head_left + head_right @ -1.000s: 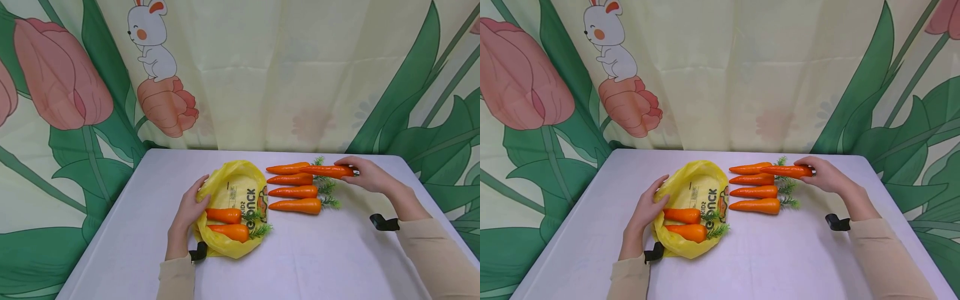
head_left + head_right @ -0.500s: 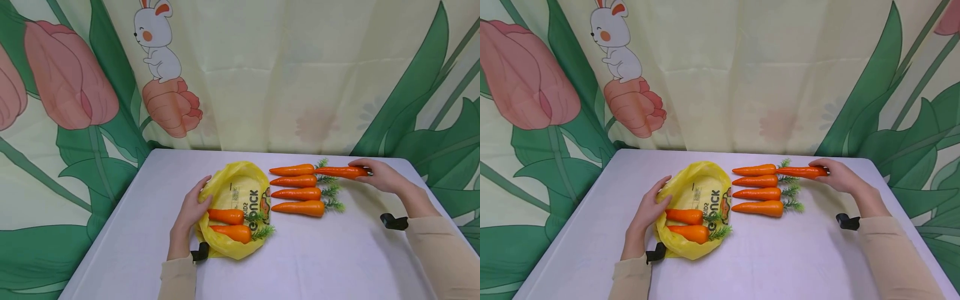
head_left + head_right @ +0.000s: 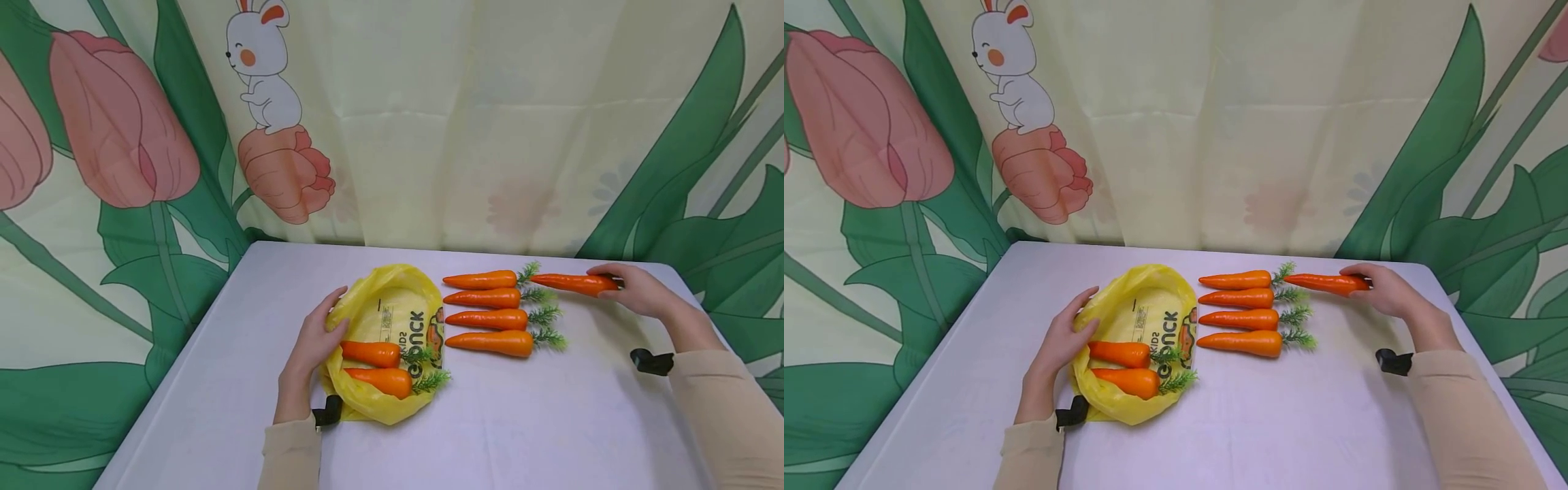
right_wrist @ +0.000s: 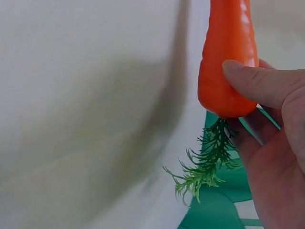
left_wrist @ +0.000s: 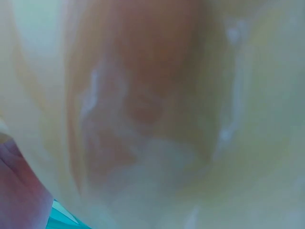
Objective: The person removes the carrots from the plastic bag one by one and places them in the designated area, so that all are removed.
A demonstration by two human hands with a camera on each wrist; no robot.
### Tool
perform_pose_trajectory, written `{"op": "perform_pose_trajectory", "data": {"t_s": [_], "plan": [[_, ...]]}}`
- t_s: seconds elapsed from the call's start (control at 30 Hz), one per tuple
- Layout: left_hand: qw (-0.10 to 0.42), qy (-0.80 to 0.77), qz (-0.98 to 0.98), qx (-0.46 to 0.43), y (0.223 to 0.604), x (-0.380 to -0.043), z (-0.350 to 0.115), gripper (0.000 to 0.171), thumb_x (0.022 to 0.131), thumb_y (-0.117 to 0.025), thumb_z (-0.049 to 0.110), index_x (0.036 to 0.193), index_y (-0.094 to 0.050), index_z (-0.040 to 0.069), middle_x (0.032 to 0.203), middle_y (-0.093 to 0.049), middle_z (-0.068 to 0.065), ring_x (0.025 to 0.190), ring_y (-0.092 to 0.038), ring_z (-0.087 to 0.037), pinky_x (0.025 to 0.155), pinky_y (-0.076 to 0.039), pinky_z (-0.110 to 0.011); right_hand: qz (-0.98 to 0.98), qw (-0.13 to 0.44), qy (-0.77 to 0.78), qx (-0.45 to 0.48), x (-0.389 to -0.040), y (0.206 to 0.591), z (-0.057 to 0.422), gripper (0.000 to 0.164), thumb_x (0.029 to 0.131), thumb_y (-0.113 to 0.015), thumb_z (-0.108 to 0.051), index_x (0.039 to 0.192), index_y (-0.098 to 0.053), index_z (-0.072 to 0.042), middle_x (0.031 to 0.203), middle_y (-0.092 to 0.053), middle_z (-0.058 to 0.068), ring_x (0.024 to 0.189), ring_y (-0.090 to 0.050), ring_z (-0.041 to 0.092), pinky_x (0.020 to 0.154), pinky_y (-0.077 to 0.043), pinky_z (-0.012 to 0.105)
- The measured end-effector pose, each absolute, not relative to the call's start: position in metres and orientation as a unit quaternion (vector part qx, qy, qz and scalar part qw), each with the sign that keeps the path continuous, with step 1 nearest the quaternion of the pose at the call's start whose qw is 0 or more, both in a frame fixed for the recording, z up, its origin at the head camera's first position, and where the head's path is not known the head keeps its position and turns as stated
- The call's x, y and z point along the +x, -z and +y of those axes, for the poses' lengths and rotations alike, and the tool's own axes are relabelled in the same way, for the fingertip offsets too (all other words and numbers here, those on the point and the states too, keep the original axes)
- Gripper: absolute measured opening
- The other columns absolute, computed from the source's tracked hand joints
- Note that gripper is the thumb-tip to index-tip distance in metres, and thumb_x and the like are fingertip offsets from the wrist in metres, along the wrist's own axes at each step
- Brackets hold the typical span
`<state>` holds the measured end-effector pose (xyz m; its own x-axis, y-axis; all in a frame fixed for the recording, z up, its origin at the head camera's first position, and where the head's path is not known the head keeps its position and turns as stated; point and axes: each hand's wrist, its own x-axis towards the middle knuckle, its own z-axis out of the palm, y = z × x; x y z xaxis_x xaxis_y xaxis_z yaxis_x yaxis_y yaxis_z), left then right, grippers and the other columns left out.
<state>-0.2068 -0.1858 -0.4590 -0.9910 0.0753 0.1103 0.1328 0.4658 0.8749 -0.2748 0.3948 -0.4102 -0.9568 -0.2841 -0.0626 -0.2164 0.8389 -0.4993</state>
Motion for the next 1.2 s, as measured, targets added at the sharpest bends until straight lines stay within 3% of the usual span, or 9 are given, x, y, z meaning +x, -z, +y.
{"op": "perform_pose_trajectory", "data": {"t_s": [0.27, 0.67, 0.87, 1.2], "plan": [[0.026, 0.511, -0.857, -0.064, 0.458, -0.207, -0.186, 0.061, 0.095, -0.064, 0.008, 0.153, -0.045, 0.014, 0.143, -0.052, -0.014, 0.125, -0.052, -0.032, 0.106, -0.044, -0.052, 0.957, 0.095, 0.256, -0.095, -0.274, 0.423, 0.404, 0.046, 0.094, -0.064, 0.0, 0.137, -0.049, 0.012, 0.134, -0.043, 0.039, 0.116, -0.039, 0.053, 0.101, -0.029, 0.074], [0.025, 0.514, -0.855, -0.063, 0.457, -0.207, -0.186, 0.061, 0.095, -0.063, 0.008, 0.153, -0.045, 0.013, 0.142, -0.053, -0.014, 0.124, -0.053, -0.033, 0.105, -0.044, -0.052, 0.958, 0.105, 0.257, -0.076, -0.272, 0.426, 0.403, 0.051, 0.094, -0.064, -0.002, 0.14, -0.045, 0.009, 0.141, -0.036, 0.04, 0.125, -0.029, 0.059, 0.101, -0.024, 0.078], [0.025, 0.515, -0.854, -0.063, 0.457, -0.207, -0.186, 0.061, 0.095, -0.064, 0.009, 0.153, -0.045, 0.014, 0.142, -0.053, -0.014, 0.124, -0.052, -0.033, 0.105, -0.044, -0.052, 0.961, 0.064, 0.262, -0.068, -0.266, 0.426, 0.4, 0.051, 0.094, -0.067, -0.007, 0.139, -0.047, 0.006, 0.143, -0.034, 0.038, 0.129, -0.026, 0.059, 0.1, -0.024, 0.079], [0.018, 0.516, -0.854, -0.061, 0.458, -0.208, -0.184, 0.061, 0.096, -0.063, 0.008, 0.154, -0.043, 0.014, 0.145, -0.051, -0.013, 0.125, -0.051, -0.032, 0.107, -0.043, -0.052, 0.967, -0.022, 0.241, -0.073, -0.264, 0.443, 0.395, 0.038, 0.089, -0.072, 0.0, 0.124, -0.06, 0.009, 0.13, -0.045, 0.037, 0.118, -0.037, 0.057, 0.096, -0.032, 0.076]]}}
